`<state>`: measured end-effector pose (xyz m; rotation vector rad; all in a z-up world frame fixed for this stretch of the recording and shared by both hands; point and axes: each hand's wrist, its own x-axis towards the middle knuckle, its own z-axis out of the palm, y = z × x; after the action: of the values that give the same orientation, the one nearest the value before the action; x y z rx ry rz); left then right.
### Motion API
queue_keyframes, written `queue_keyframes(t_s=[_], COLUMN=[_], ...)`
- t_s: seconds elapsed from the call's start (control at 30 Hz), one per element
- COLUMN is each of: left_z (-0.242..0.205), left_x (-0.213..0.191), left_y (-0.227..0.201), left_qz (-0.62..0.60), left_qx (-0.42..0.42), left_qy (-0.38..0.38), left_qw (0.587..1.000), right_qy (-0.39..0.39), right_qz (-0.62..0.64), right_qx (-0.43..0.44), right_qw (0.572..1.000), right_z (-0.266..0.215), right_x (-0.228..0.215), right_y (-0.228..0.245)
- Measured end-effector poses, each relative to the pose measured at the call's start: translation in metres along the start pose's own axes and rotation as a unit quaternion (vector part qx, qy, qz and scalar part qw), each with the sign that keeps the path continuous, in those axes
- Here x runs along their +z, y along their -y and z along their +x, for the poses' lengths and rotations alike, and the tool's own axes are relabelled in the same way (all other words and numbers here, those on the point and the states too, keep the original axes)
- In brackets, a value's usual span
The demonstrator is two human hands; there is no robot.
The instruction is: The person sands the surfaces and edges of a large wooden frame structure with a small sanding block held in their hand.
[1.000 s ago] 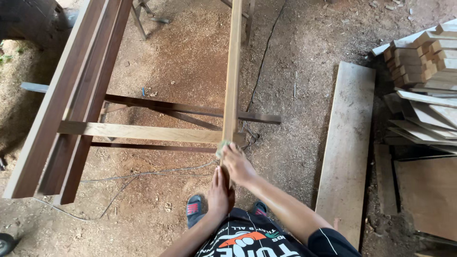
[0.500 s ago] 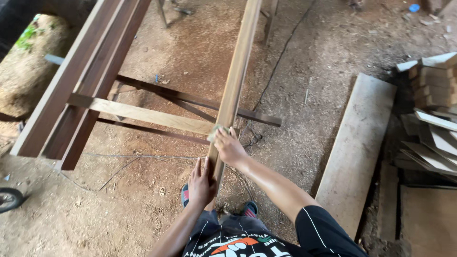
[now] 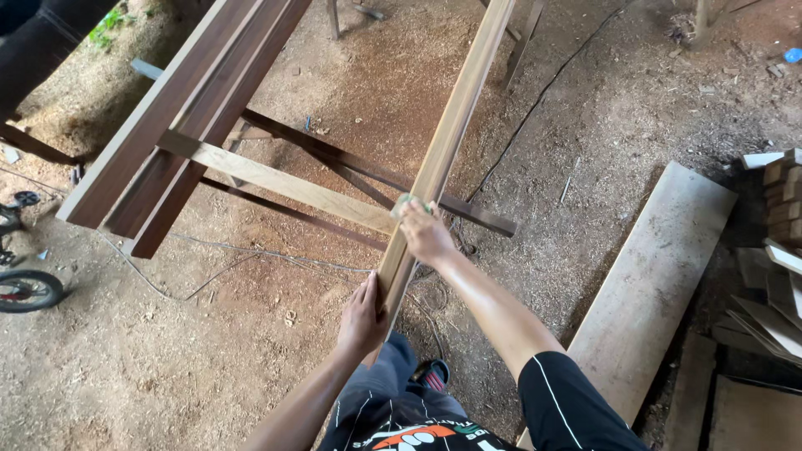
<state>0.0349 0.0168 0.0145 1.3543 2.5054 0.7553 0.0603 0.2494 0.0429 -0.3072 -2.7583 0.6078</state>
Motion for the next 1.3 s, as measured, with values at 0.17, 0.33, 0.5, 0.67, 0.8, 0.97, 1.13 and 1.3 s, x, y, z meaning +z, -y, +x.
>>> queue_keyframes(t_s=[0.17, 0.33, 0.5, 0.67, 0.8, 0.97, 1.13, 1.3], left_z=[-0.001, 0.003, 0.013, 0.01, 0.011, 0.008, 0.009, 0.009], left_x=[-0.007, -0.015, -0.014, -0.005, 0.013, 0.069, 0.123, 0.133], left_y=[-0.003, -0.007, -0.002, 0.006, 0.024, 0.07, 0.101, 0.101], left_qz=[-0.019, -0.042, -0.069, -0.096, -0.115, -0.054, -0.026, 0.013], left_qx=[-0.024, -0.074, -0.068, -0.09, -0.093, -0.062, -0.002, -0.023], left_qy=[0.018, 0.058, 0.042, 0.062, 0.081, 0.158, 0.069, -0.005], left_qw=[0.999, 0.995, 0.994, 0.989, 0.986, 0.984, 0.997, 1.0], right_qy=[0.015, 0.004, 0.008, 0.06, 0.097, -0.056, 0.107, 0.042], right_qz=[0.135, 0.092, 0.064, 0.088, 0.205, -0.042, 0.001, 0.061], right_qx=[-0.123, -0.105, -0.034, -0.165, -0.055, -0.068, -0.04, -0.171], right_qw=[0.983, 0.99, 0.997, 0.98, 0.972, 0.995, 0.993, 0.983], right_z=[-0.04, -0.011, 0.034, 0.005, 0.017, 0.066, 0.052, 0.021], right_x=[0.006, -0.004, -0.005, -0.005, -0.032, -0.033, 0.016, 0.002], right_y=[0.029, -0.014, -0.015, -0.003, -0.032, -0.075, -0.049, -0.078])
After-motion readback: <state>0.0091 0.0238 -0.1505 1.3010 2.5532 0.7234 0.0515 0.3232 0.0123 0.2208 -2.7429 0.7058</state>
